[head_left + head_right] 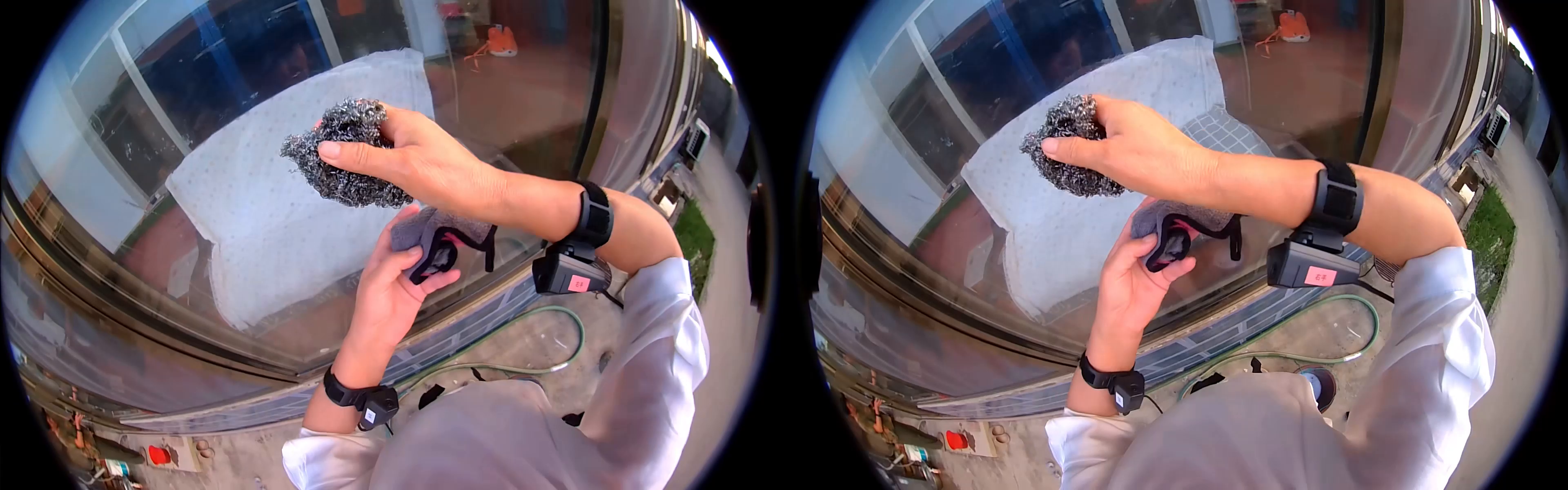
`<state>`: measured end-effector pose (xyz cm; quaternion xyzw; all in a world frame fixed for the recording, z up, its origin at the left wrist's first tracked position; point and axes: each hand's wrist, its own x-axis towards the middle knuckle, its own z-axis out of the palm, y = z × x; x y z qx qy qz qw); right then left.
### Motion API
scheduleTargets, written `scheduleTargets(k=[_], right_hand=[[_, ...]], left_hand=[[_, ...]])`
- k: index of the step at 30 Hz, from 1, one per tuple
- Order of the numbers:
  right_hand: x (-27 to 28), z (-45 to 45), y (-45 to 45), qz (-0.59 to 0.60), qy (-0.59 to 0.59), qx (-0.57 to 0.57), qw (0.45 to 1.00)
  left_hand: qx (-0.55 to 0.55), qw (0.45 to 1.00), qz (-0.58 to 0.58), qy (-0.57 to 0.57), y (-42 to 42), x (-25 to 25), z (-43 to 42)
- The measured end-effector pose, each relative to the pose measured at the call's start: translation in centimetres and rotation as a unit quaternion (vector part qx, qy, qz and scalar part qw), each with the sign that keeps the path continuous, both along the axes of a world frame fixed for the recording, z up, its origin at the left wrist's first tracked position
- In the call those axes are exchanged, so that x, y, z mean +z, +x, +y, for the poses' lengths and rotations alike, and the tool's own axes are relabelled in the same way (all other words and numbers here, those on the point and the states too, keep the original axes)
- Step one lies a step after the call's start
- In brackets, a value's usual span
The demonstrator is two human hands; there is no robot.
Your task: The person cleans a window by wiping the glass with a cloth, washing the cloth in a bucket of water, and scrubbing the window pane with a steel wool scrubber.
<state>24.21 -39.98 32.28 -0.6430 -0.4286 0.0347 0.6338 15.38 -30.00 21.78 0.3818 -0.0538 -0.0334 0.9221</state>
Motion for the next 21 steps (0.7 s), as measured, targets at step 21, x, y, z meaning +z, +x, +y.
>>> scheduleTargets(k=[21], right_hand=[[15.0, -9.2, 5.0, -0.608, 0.060, -0.457, 0.646]], left_hand=[[0.285, 0.945, 0.027, 0.160, -12.1, -2.3, 9.1]])
